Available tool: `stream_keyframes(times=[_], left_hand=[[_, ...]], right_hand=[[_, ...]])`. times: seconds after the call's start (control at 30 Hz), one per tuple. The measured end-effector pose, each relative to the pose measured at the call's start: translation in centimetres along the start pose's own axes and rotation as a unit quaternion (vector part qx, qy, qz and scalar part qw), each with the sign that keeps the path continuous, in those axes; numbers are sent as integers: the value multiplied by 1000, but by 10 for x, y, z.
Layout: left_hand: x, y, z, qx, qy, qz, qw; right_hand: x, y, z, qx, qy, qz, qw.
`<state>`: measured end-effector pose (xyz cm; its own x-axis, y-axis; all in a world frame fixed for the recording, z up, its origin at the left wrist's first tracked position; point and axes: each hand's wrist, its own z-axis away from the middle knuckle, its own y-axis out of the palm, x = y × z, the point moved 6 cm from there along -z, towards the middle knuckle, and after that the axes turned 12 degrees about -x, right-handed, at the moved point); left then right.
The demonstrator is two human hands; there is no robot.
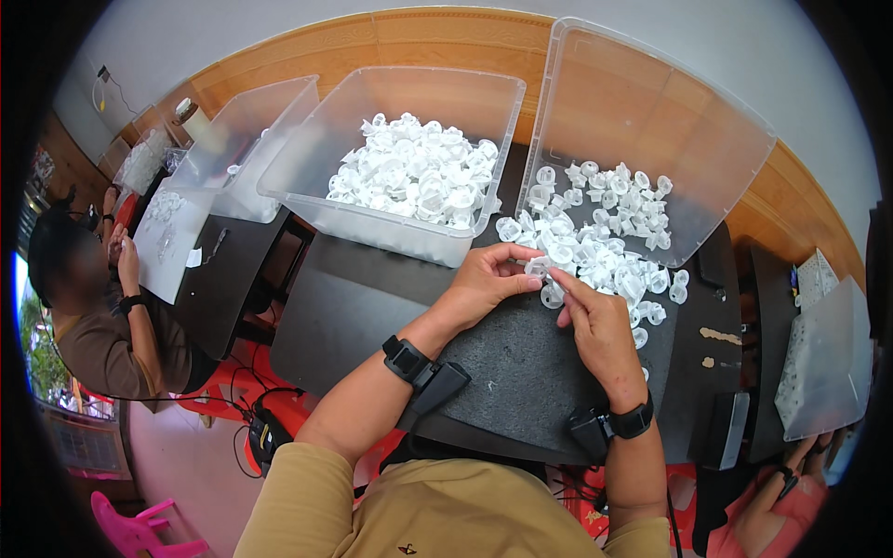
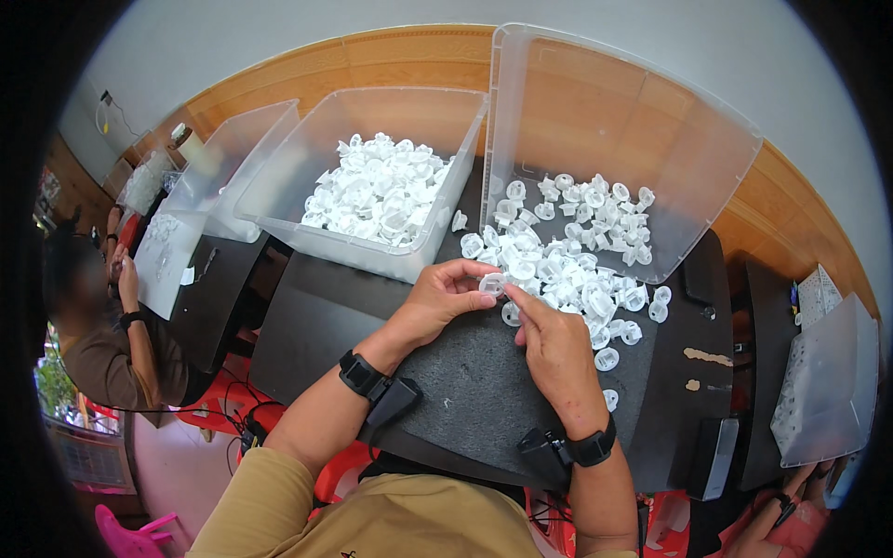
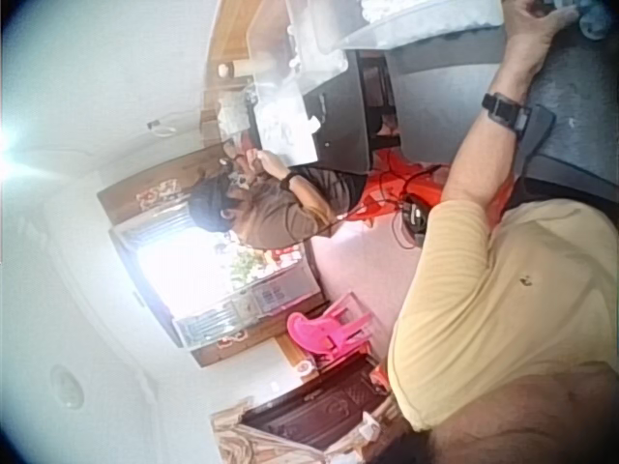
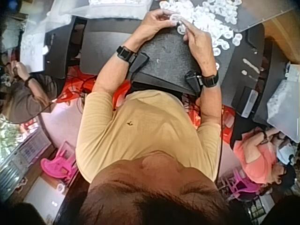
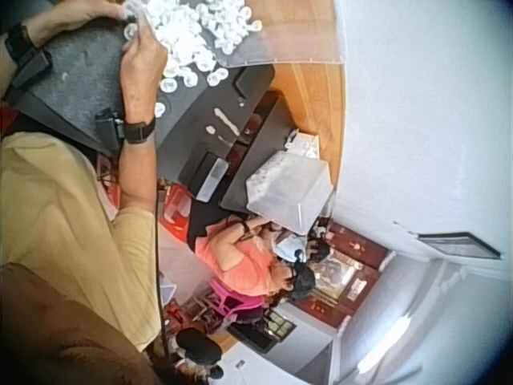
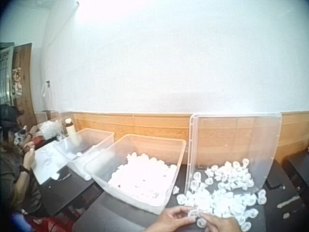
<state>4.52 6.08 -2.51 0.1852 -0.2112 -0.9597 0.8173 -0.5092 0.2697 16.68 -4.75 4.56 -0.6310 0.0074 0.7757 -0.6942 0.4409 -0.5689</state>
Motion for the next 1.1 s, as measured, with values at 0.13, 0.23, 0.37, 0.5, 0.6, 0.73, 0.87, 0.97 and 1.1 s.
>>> stream_keyframes(times=[0.13,0.23,0.37,0.5,0.6,0.73,0.87,0.97,1.1], left_hand=[[0,1,0,-2,13,3,1000],[0,1,1,-2,30,8,1000],[-1,1,1,-10,73,-33,997],[-5,4,3,-5,100,-54,994],[-9,5,5,4,158,-133,978],[-19,13,8,9,184,-203,962],[-24,14,10,8,187,-220,957],[-22,11,7,19,144,-76,986],[-18,9,8,19,25,-14,999]], right_hand=[[-2,2,1,8,13,-5,1000],[-5,5,1,13,5,7,1000],[-3,5,2,8,-17,38,999],[1,2,4,-21,-101,134,986],[1,-1,3,1,-117,163,980],[-7,-5,0,37,-124,132,983],[-6,-5,2,15,-130,167,977],[-3,-16,-5,27,-103,67,992],[-9,-22,-8,20,20,-115,993]])
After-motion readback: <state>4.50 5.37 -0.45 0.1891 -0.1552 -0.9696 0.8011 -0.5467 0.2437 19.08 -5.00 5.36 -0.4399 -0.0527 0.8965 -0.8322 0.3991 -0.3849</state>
